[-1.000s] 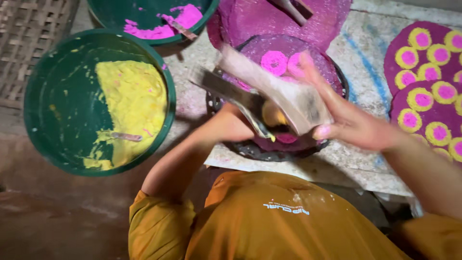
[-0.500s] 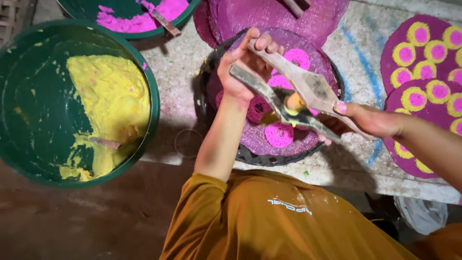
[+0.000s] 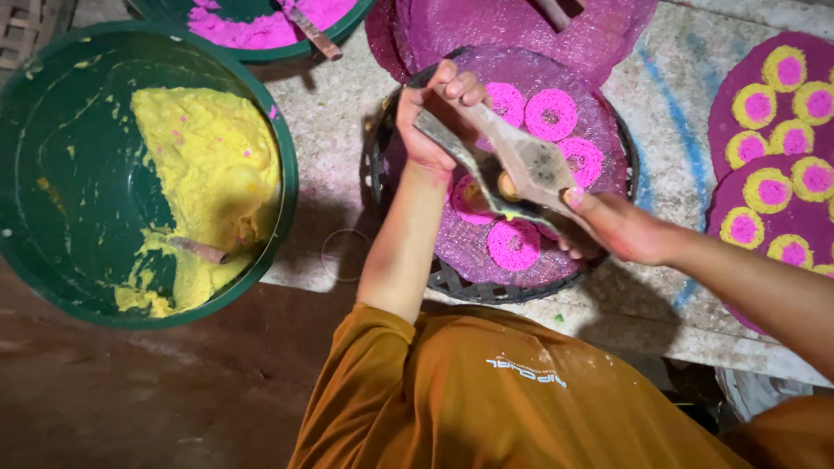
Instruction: The person uses a wooden press tool to scoop pink and yellow powders from green bowls and compresses them into circular molds on a purple tray. They repeatedly form pink rings and then add yellow centers to create two-toned decorative discs, arranging the finished items on the tray.
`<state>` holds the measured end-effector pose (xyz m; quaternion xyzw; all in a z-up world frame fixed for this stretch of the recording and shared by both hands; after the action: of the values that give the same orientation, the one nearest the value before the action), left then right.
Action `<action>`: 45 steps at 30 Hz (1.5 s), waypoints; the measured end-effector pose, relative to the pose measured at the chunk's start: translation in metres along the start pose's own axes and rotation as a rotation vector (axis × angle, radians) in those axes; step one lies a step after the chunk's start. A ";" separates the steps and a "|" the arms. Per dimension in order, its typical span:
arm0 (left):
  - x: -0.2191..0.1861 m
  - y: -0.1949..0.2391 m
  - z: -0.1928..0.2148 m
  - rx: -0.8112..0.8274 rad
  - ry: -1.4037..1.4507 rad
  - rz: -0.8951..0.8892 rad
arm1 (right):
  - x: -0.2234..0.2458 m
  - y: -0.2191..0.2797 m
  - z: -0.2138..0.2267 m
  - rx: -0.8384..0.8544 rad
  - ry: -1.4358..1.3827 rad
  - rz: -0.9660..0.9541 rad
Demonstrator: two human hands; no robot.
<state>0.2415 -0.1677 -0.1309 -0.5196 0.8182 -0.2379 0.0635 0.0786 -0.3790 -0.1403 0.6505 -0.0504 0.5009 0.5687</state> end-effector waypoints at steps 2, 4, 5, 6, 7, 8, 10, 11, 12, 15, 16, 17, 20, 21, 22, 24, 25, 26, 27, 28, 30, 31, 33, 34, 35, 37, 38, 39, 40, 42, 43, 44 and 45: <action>0.003 -0.004 -0.007 -0.019 -0.016 -0.012 | -0.015 -0.003 0.014 -0.073 0.028 -0.094; 0.007 -0.012 -0.025 0.039 -0.053 0.012 | -0.023 -0.011 0.020 -0.166 0.320 -0.051; 0.005 -0.018 -0.039 0.112 -0.086 0.038 | -0.026 -0.015 0.023 -0.217 0.468 -0.027; 0.002 -0.021 -0.054 0.184 -0.119 0.064 | -0.031 -0.018 0.017 -0.175 0.272 0.062; -0.002 -0.023 -0.059 0.123 -0.232 0.088 | -0.034 -0.024 0.007 -0.123 0.076 0.156; -0.006 -0.021 -0.065 0.060 -0.345 0.111 | -0.038 -0.024 0.001 -0.067 -0.121 0.247; -0.016 0.001 -0.072 -0.132 -0.665 0.152 | -0.048 -0.010 -0.010 0.034 -0.155 0.409; -0.024 0.021 -0.074 -0.255 -0.870 0.166 | -0.052 0.000 -0.014 0.088 -0.167 0.489; -0.033 0.047 -0.077 -0.382 -1.072 0.178 | -0.062 0.012 -0.011 0.028 -0.164 0.470; -0.057 0.124 -0.123 -0.550 -2.252 -0.180 | -0.071 0.047 -0.008 0.113 -0.654 0.552; -0.055 0.155 -0.128 -0.674 -2.456 -0.274 | -0.067 0.054 -0.008 0.105 -0.618 0.592; -0.046 0.177 -0.117 -0.646 -2.392 -0.229 | -0.062 0.064 -0.008 0.092 -0.582 0.631; -0.013 0.237 -0.056 -0.727 -1.517 -0.062 | -0.034 0.096 -0.011 0.047 -0.475 0.745; -0.013 0.244 -0.050 -0.715 -1.627 -0.056 | -0.021 0.104 -0.012 0.026 -0.438 0.784; -0.014 0.246 -0.044 -0.702 -1.737 -0.050 | -0.011 0.108 -0.012 -0.002 -0.441 0.796; -0.026 0.243 -0.033 -0.662 -1.883 -0.017 | 0.004 0.114 -0.012 -0.069 -0.444 0.798; -0.043 0.235 -0.025 -0.640 -1.916 0.011 | 0.006 0.117 -0.012 -0.105 -0.442 0.784; -0.062 0.224 -0.016 -0.617 -1.949 0.040 | 0.005 0.116 -0.010 -0.146 -0.434 0.752; -0.081 0.212 -0.003 -0.576 -1.788 0.068 | 0.001 0.115 -0.008 -0.186 -0.427 0.717; -0.096 0.197 0.012 -0.537 -1.626 0.094 | -0.003 0.112 -0.008 -0.158 -0.431 0.705; -0.128 0.161 0.034 -0.457 -1.663 0.180 | -0.014 0.097 -0.005 -0.103 -0.444 0.681; -0.142 0.142 0.046 -0.509 -1.764 0.240 | -0.025 0.087 -0.001 -0.106 -0.465 0.635; -0.158 0.103 0.059 -0.538 -2.092 0.352 | -0.046 0.068 0.005 -0.114 -0.506 0.540; -0.156 0.084 0.059 -0.505 -2.320 0.403 | -0.056 0.057 0.005 -0.116 -0.523 0.499; -0.149 0.074 0.051 -0.465 -2.545 0.452 | -0.063 0.047 0.004 -0.116 -0.537 0.455; -0.119 0.052 0.023 -0.370 -2.244 0.253 | -0.073 0.030 -0.005 -0.064 -0.549 0.317; -0.094 0.046 0.008 -0.266 -1.699 0.175 | -0.076 0.020 -0.015 -0.014 -0.547 0.221; -0.066 0.048 -0.011 -0.168 -1.201 0.160 | -0.078 0.014 -0.026 0.040 -0.545 0.120; -0.041 0.055 -0.033 -0.080 -0.832 0.196 | -0.074 0.011 -0.034 0.080 -0.431 0.066; -0.016 0.060 -0.076 0.079 -0.415 0.177 | -0.062 0.009 -0.047 0.161 -0.200 -0.036; -0.014 0.057 -0.090 0.119 -0.293 0.161 | -0.050 0.011 -0.052 0.232 -0.269 -0.044; -0.013 0.055 -0.099 0.135 -0.209 0.127 | -0.036 0.014 -0.054 0.302 -0.339 -0.051; -0.016 0.052 -0.100 0.093 -0.205 0.086 | -0.021 0.016 -0.055 0.370 -0.406 -0.054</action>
<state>0.1709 -0.1036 -0.0694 -0.5020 0.8170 -0.2184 0.1812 0.0255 -0.3512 -0.1527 0.8317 -0.0535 0.3454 0.4315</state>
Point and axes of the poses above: each hand's wrist, its own y-axis away from the middle knuckle, its own z-axis out of the back of the hand, x = y × z, the point moved 8 cm from there along -y, towards the middle knuckle, and after that the axes turned 2 degrees about x, right-handed, at the moved point
